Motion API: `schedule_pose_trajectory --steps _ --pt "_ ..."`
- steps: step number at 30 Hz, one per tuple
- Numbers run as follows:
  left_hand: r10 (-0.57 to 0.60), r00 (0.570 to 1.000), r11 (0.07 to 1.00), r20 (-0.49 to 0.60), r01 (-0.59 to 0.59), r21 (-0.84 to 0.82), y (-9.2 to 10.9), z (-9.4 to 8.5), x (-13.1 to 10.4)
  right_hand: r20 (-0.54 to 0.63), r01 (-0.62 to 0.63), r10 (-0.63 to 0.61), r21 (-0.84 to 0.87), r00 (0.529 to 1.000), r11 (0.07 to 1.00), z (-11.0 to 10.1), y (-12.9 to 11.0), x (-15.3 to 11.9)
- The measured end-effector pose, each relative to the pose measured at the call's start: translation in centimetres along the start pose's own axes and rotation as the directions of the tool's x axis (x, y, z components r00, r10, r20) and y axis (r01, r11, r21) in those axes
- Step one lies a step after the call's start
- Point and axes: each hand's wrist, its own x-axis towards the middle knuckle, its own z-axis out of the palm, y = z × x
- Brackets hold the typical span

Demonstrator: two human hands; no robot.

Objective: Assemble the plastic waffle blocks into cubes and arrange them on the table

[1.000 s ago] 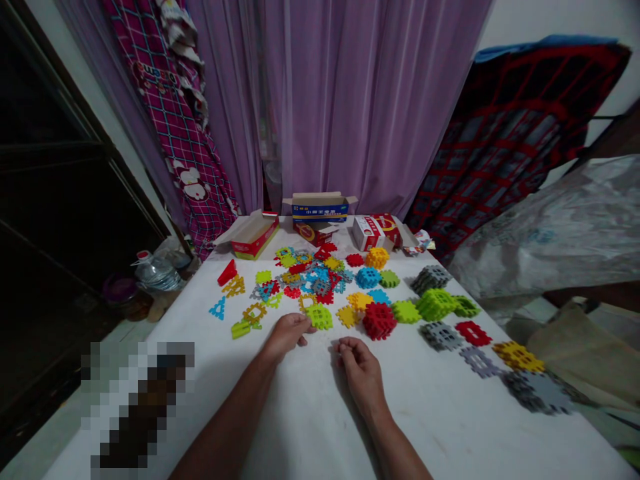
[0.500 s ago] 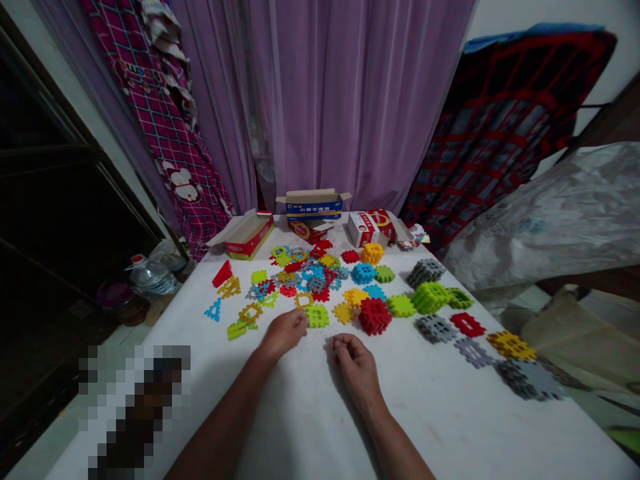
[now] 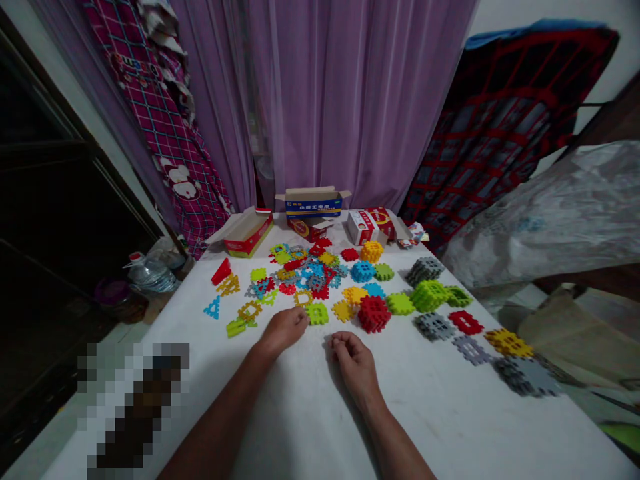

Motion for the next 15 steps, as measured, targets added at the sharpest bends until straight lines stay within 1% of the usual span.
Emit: schedule_pose_trajectory --steps 3,6,8,11,13,15 --pt "-0.005 1.0 0.999 -0.028 0.006 0.037 -0.1 0.1 0.1 -0.006 0.003 -0.003 -0.015 1.0 1.0 0.0 -0.2 0.0" --pt "-0.008 0.999 0.999 -0.045 0.01 0.031 -0.2 0.2 0.0 -0.007 -0.001 0.001 -0.024 1.0 1.0 -0.1 -0.5 -0.1" --pt "-0.004 0.999 1.0 -0.049 0.004 -0.001 -0.4 0.3 -0.2 -0.003 0.006 -0.006 -0.036 1.0 0.999 -0.1 -0.6 -0.1" --pt "-0.005 0.999 0.996 -0.052 0.0 -0.094 -0.9 0.3 -0.4 -0.006 0.012 -0.013 -0.046 1.0 0.999 -0.2 -0.4 0.0" --pt "-0.023 0.997 0.988 -0.076 0.011 -0.152 -1.5 -0.1 -0.4 -0.015 0.006 -0.007 -0.033 1.0 0.999 -0.2 -0.3 0.0" --pt "-0.057 0.99 0.986 -0.131 0.035 -0.165 -2.4 -0.9 -0.1 -0.021 -0.002 0.002 -0.019 1.0 1.0 -0.3 -0.2 0.1"
